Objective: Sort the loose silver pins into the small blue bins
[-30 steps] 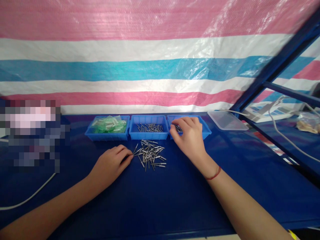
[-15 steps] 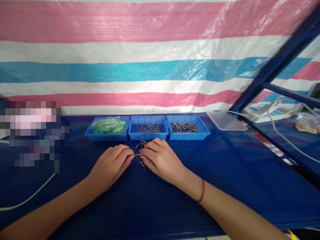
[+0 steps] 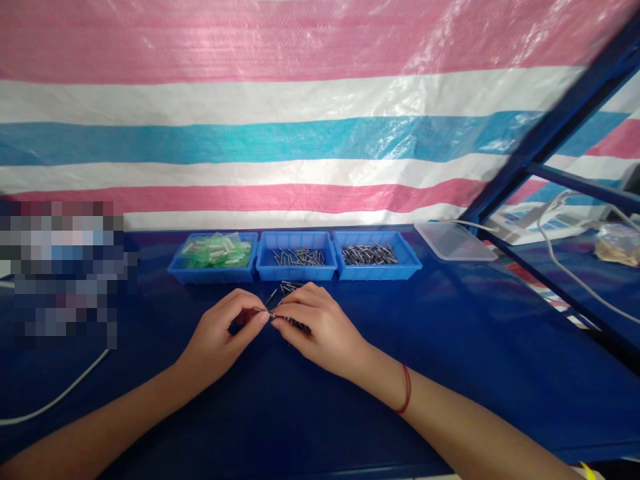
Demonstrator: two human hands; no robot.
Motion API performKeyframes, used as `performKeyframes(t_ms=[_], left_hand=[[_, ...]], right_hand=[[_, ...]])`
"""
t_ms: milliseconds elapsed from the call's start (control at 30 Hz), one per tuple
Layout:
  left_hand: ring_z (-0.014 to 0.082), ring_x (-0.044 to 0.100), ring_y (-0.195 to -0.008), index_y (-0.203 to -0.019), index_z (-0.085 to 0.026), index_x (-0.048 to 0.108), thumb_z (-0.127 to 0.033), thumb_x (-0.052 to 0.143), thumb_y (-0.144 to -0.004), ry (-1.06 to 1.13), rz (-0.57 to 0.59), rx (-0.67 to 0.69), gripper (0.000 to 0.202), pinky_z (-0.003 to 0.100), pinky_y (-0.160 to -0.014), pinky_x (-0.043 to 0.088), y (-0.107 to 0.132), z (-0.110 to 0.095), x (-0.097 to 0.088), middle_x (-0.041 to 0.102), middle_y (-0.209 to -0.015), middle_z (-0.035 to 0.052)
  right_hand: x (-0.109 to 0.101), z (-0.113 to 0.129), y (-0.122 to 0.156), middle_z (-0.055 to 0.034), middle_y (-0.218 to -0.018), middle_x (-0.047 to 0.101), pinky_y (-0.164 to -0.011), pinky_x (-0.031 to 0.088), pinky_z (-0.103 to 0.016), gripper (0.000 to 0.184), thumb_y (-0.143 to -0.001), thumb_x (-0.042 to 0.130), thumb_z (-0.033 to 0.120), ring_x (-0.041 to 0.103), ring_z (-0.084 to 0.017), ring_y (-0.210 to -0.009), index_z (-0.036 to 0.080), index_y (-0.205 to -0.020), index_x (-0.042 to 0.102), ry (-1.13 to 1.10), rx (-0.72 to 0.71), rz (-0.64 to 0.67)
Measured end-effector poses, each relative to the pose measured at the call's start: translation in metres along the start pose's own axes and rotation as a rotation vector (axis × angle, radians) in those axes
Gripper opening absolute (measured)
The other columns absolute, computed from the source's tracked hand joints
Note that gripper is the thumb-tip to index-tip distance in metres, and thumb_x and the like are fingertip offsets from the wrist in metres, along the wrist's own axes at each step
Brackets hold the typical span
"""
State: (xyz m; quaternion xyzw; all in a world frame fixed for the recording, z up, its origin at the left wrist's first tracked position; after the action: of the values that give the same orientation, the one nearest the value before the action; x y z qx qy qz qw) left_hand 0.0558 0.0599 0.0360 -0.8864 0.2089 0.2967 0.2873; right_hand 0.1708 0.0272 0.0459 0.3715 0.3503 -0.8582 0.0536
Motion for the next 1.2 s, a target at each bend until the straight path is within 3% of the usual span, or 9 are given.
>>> performKeyframes(t_ms=[500,733,1067,1200], left_hand=[[0.0093,0.054,-0.071,-0.089,-0.017,0.059,-0.02,0.053,-0.091,0.027,-0.004,0.063,0.006,0.021,-0.067,0.043,0.002,-0.003,0.001,0.056,-0.086,0.0006],[0.0101,0.053,-0.073,-0.091,-0.018,0.058,-0.019,0.052,-0.091,0.008,-0.005,0.084,0.006,0.021,-0.068,0.043,0.001,-0.003,-0.001,0.057,-0.086,0.0009],[0.0137,0.057,-0.082,-0.098,-0.018,0.056,-0.024,0.049,-0.093,-0.074,0.081,0.067,0.011,0.025,-0.075,0.045,0.002,0.003,0.011,0.059,-0.094,0.0037],[0.0198,0.057,-0.089,-0.104,-0.019,0.057,-0.029,0.053,-0.091,-0.264,0.103,0.039,0.017,0.033,-0.079,0.044,0.001,0.014,0.014,0.062,-0.096,0.0045]], right_hand=[[-0.001,-0.002,0.0,-0.0052,-0.085,0.068,-0.072,0.048,-0.033,0.004,-0.084,0.063,0.019,0.062,-0.018,-0.081,0.02,-0.087,0.065,-0.046,0.013,-0.046],[-0.011,-0.005,0.0,-0.0046,-0.085,0.067,-0.074,0.049,-0.032,0.001,-0.085,0.063,0.022,0.062,-0.017,-0.083,0.021,-0.085,0.063,-0.077,0.042,-0.105],[-0.016,0.0,-0.002,-0.0038,-0.084,0.065,-0.075,0.048,-0.032,0.004,-0.086,0.059,0.02,0.061,-0.016,-0.083,0.02,-0.087,0.063,-0.052,0.039,-0.115],[-0.042,-0.017,-0.005,-0.0038,-0.082,0.065,-0.076,0.047,-0.033,0.006,-0.086,0.057,0.021,0.06,-0.017,-0.081,0.02,-0.082,0.062,0.04,0.085,-0.214]])
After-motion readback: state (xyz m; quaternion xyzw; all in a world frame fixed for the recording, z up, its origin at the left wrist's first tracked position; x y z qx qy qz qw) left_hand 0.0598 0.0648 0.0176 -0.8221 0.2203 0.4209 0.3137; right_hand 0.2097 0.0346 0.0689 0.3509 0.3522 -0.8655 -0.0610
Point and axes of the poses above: each hand's wrist, its own y-axis away from the middle knuckle, its own x-axis out of the palm, z = x × y, the point moved 9 cm from there along -y, towards the middle knuckle
